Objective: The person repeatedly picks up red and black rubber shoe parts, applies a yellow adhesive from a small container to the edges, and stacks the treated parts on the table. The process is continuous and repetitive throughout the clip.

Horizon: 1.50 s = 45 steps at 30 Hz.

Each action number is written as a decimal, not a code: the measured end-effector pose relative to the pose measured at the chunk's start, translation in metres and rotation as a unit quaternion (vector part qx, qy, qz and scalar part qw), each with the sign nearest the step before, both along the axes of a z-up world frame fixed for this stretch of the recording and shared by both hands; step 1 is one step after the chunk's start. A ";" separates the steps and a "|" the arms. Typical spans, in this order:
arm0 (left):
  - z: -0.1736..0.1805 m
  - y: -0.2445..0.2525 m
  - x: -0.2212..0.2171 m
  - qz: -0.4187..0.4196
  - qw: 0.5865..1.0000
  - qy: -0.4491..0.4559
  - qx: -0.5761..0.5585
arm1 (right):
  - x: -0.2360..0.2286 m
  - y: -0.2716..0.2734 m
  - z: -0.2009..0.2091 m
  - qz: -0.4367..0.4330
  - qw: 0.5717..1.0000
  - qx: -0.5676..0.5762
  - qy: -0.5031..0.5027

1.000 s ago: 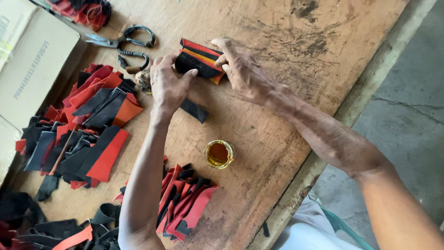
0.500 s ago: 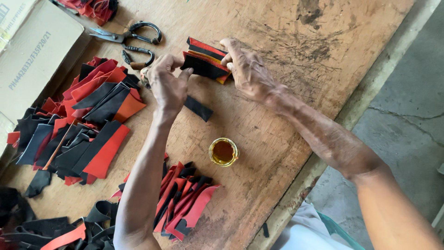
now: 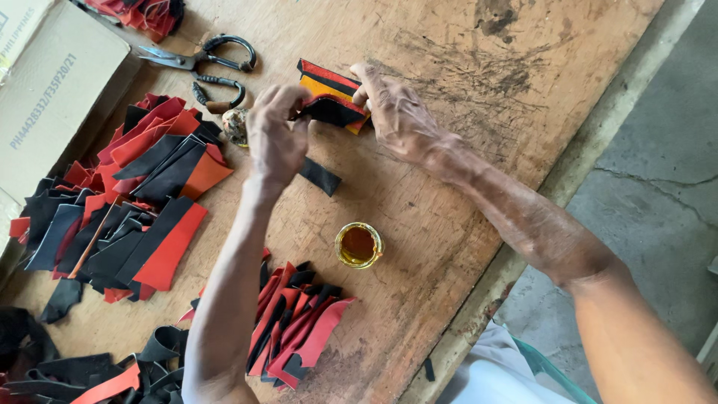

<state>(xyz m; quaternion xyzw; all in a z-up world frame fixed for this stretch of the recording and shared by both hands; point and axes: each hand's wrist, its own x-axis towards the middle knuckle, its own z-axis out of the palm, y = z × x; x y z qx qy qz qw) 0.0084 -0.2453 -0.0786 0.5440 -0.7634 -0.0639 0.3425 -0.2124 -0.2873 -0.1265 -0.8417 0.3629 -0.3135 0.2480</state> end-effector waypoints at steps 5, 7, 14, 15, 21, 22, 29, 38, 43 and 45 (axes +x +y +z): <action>0.036 0.015 0.020 -0.032 0.983 0.097 0.154 | -0.003 0.005 0.018 -0.013 0.998 0.055 0.023; 0.048 0.022 0.028 -0.057 0.963 0.156 0.214 | -0.004 0.007 0.023 -0.009 0.998 0.062 0.013; 0.062 0.026 0.027 -0.065 0.920 0.238 0.303 | -0.009 0.002 0.042 -0.034 0.990 0.117 -0.074; 0.062 0.025 0.026 -0.070 0.920 0.238 0.303 | -0.011 0.002 0.044 -0.030 0.987 0.076 -0.141; 0.072 0.013 0.022 -0.125 0.936 0.254 0.208 | -0.032 0.005 0.058 0.169 0.914 0.200 -0.310; 0.073 0.010 0.019 -0.134 0.935 0.263 0.198 | -0.033 0.006 0.059 0.148 0.915 0.223 -0.303; 0.063 -0.010 0.001 -0.094 0.944 0.219 0.228 | -0.035 -0.004 0.054 0.033 0.942 0.246 -0.228; 0.038 -0.032 0.006 -0.101 0.882 0.296 0.353 | -0.036 -0.015 0.034 -0.063 0.912 0.316 -0.255; 0.034 -0.037 0.018 -0.115 0.875 0.290 0.371 | -0.048 -0.022 0.027 -0.115 0.933 0.211 -0.267; 0.032 -0.037 0.024 -0.098 0.870 0.303 0.377 | -0.054 -0.028 0.027 -0.167 0.915 0.195 -0.310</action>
